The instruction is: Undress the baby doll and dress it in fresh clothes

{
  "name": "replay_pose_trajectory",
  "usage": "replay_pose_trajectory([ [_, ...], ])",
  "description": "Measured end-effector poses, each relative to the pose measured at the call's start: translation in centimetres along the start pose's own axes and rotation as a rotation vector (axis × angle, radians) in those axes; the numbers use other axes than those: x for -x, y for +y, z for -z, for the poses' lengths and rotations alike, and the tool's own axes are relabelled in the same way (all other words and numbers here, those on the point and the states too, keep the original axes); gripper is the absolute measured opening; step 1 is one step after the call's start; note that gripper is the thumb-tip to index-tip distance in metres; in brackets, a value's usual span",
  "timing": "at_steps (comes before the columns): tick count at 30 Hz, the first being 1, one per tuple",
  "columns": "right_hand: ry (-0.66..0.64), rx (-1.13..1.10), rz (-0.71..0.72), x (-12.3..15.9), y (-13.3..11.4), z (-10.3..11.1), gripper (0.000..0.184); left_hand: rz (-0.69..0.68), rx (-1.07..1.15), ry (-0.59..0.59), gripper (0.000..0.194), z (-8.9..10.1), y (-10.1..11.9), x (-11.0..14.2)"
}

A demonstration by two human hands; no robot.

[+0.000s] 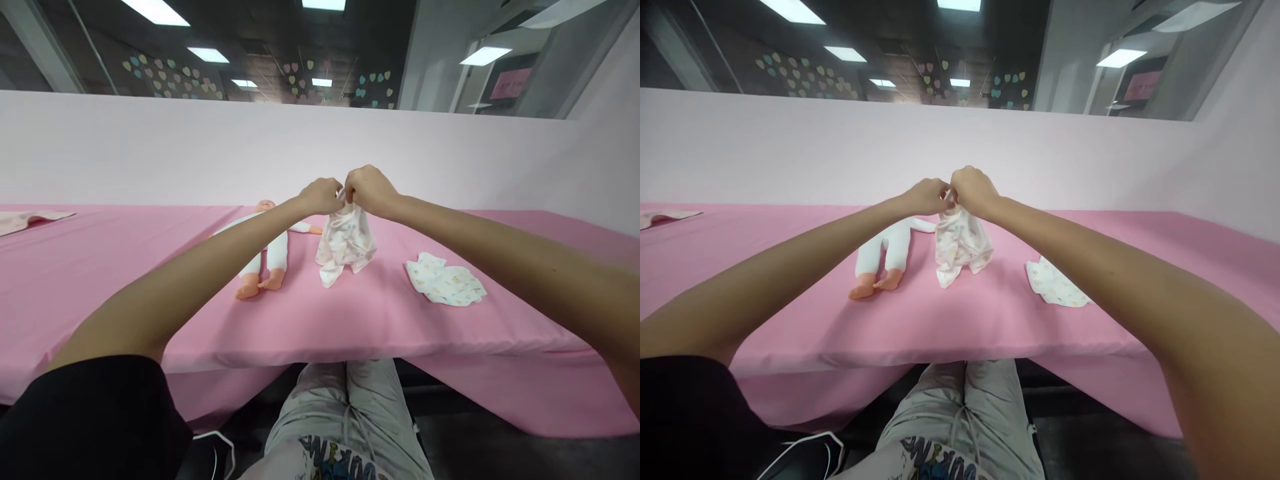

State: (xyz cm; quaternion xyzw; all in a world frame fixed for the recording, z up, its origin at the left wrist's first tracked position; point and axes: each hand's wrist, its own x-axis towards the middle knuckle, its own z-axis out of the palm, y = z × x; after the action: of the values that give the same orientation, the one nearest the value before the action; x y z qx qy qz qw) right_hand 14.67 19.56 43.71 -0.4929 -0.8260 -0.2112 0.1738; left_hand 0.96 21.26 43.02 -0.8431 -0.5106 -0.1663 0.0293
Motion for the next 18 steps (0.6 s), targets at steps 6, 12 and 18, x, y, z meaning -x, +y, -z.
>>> replay_pose_trajectory([
  [6, -0.189, 0.358, -0.134, -1.5, 1.3, 0.3, 0.030, 0.197, -0.178, 0.172, 0.039, 2.6, -3.5, -2.2],
  [12, -0.282, 0.256, -0.388, -1.8, 5.9, -0.8, 0.021, 0.293, -0.118, -0.071, 0.031, 4.0, -7.2, -2.8],
  [18, -0.269, 0.281, -0.390, -2.3, 9.2, 3.1, 0.016, 0.263, 0.232, 0.048, 0.028, 7.3, -9.3, -2.0],
])
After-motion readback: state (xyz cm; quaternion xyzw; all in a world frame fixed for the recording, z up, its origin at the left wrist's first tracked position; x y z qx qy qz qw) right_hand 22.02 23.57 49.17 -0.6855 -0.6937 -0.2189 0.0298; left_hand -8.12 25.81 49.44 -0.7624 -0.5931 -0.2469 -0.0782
